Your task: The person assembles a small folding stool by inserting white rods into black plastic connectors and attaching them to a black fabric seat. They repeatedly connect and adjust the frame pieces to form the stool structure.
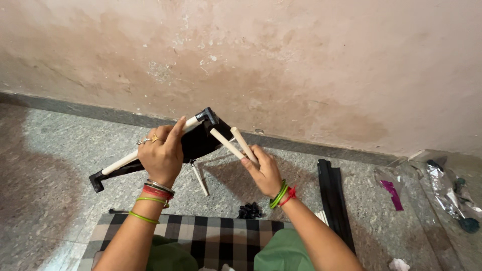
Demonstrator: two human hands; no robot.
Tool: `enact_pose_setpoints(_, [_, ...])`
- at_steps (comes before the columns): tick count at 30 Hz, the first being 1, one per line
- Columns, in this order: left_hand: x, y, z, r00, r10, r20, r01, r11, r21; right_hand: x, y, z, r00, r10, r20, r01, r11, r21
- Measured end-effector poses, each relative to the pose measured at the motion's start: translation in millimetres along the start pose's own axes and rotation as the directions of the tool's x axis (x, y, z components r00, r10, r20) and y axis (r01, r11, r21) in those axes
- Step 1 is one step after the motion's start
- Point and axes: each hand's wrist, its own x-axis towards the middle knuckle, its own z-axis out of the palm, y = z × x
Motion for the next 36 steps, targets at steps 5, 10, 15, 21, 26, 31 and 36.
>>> enact_pose_setpoints(5, [0,3,-4,1.0,0.012,0.009,-0.012,0.999,-0.04,6,-29,-7,0.997,0.049,-0.066,-0.049,0.999,0.003])
enact_pose_setpoints(10, [1,6,-3,1.0,-0.004,0.002,0.004,1.0,-0.024,5,-43,-13,0.993,-0.004,-0.119,0.003,1.0,-0.003])
enact_pose_setpoints(15, [1,6,-2,1.0,-0.008,0.01,0.008,1.0,-0.007,6,-44,-17,0.986,0.062,-0.154,-0.068,0.997,-0.038])
enact_pose_setpoints(21, [1,11,-2,1.0,-0.002,0.006,0.002,0.999,-0.033,3,-37,-18,0.983,0.017,-0.182,-0.034,0.995,-0.089])
enact_pose_setpoints(26, [6,16,-6,1.0,0.023,0.013,-0.022,0.999,-0.033,3,-40,-21,0.913,-0.352,-0.205,0.21,0.837,-0.505])
enact_pose_setpoints(31, [7,34,-11,0.998,0.044,0.04,-0.043,0.999,-0.022,-6,-66,-28,0.915,-0.379,-0.139,0.137,0.616,-0.776])
enact_pose_setpoints(36, [5,45,-13,0.998,0.032,0.06,-0.028,0.997,-0.07,-1,-71,-36,0.949,-0.237,-0.209,0.108,0.866,-0.489])
